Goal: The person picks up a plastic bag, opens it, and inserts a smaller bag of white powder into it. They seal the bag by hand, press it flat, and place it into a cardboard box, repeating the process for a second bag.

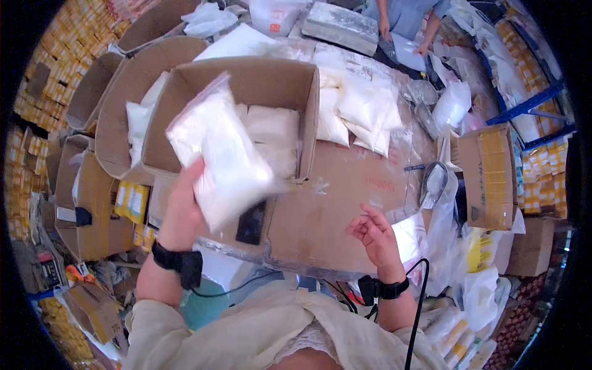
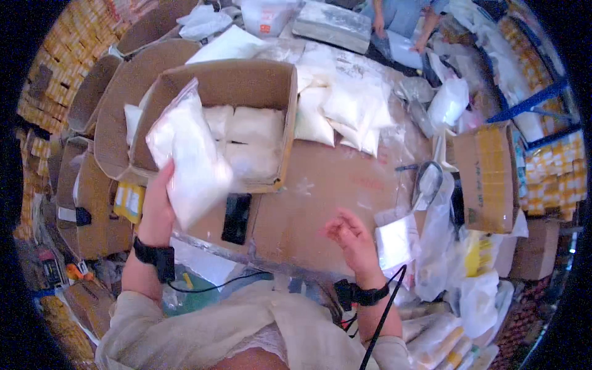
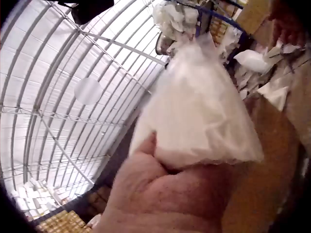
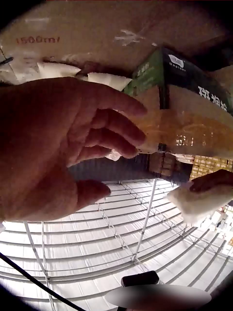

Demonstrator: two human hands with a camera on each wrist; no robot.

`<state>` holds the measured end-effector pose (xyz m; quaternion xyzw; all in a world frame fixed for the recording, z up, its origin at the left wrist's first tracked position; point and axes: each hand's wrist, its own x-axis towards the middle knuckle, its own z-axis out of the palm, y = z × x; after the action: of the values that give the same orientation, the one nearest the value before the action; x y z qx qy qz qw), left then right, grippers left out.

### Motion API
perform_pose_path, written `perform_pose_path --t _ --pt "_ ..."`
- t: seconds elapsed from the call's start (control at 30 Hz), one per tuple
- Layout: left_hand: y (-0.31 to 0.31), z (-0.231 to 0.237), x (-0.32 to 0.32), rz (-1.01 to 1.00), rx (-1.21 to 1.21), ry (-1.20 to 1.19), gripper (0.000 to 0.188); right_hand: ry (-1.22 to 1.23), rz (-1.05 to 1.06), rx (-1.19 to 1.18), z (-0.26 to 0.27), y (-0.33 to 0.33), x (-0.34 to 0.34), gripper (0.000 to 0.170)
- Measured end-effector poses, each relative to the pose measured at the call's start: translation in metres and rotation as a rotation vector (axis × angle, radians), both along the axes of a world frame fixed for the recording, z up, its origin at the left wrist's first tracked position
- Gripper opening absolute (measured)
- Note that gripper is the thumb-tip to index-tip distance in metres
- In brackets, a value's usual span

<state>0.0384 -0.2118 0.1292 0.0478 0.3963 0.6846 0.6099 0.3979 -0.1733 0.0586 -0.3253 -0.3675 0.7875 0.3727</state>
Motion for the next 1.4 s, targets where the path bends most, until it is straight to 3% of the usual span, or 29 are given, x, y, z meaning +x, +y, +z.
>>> perform_pose_path --t 0.2,0.23,0.3,0.43,0.53,0.57,0.67,0.73,0.8,0.87,0.9,0.97,1.0,1.07,1.13,1.23,1.27,1.33,1.4 --pt "0.076 -0.039 -0.068 0.274 -0.035 0.006 0.045 -0.012 -0.271 0.076 0.002 0.012 0.002 0.035" --pt "0.087 -0.05 -0.077 0.284 0.052 -0.04 0.044 -0.018 -0.299 0.088 0.0 0.015 0.008 0.034" --pt "0.102 -0.12 -0.111 0.241 0.028 0.107 0.045 -0.052 -0.351 0.085 0.002 0.013 0.011 0.031" --pt "0.125 -0.119 -0.115 0.075 -0.4 -0.027 0.049 -0.19 -0.437 0.051 0.01 0.013 0.02 0.026" --pt "0.158 -0.116 -0.129 -0.039 -0.662 0.182 0.056 -0.217 -0.517 0.02 -0.009 0.003 0.046 0.026" --pt "0.162 -0.112 -0.13 -0.164 -0.641 0.222 0.058 -0.211 -0.55 0.014 -0.017 -0.002 0.056 0.026" --pt "0.162 -0.074 -0.105 -0.697 -0.652 0.799 0.057 -0.306 -0.654 -0.032 -0.027 -0.015 0.086 0.024" --pt "0.171 -0.068 -0.096 -0.779 -0.696 1.119 0.052 -0.399 -0.688 -0.089 -0.022 -0.024 0.099 0.024" --pt "0.182 -0.076 -0.102 -0.514 -0.385 0.964 0.035 -0.523 -0.677 -0.101 -0.034 -0.019 0.11 0.023" --pt "0.183 -0.056 -0.085 -0.464 0.058 0.725 0.017 -0.746 -0.618 0.02 -0.046 0.005 0.103 0.015" --pt "0.171 -0.022 -0.049 -0.422 0.088 0.841 0.01 -0.852 -0.598 0.062 -0.055 0.024 0.094 0.013" --pt "0.139 0.001 -0.003 -0.433 0.263 0.828 0.011 -0.948 -0.543 0.052 -0.061 0.08 0.061 0.015" --pt "0.123 0.01 0.017 -0.488 0.283 0.857 0.017 -0.674 -0.595 0.104 -0.072 0.11 0.041 0.019" --pt "0.095 0.011 0.048 -0.541 0.269 0.874 0.019 -0.717 -0.642 0.145 -0.104 0.175 0.004 0.025" --pt "0.072 0.021 0.081 -0.578 0.083 0.812 0.018 -0.931 -0.833 0.537 -0.124 0.228 -0.028 0.033" --pt "0.045 -0.004 0.1 -0.721 0.1 0.661 0.008 -0.973 -0.519 0.094 -0.094 0.269 -0.052 0.044" --pt "0.037 -0.013 0.104 -0.748 0.047 0.643 0.007 -0.998 -0.508 0.129 -0.118 0.288 -0.054 0.049" --pt "0.027 -0.029 0.11 -0.804 -0.015 0.623 0.009 -1.104 -0.388 0.234 -0.124 0.292 -0.053 0.037" --pt "0.022 -0.045 0.115 -0.87 -0.042 0.616 0.011 -0.811 -0.464 0.192 -0.135 0.291 -0.053 0.03"
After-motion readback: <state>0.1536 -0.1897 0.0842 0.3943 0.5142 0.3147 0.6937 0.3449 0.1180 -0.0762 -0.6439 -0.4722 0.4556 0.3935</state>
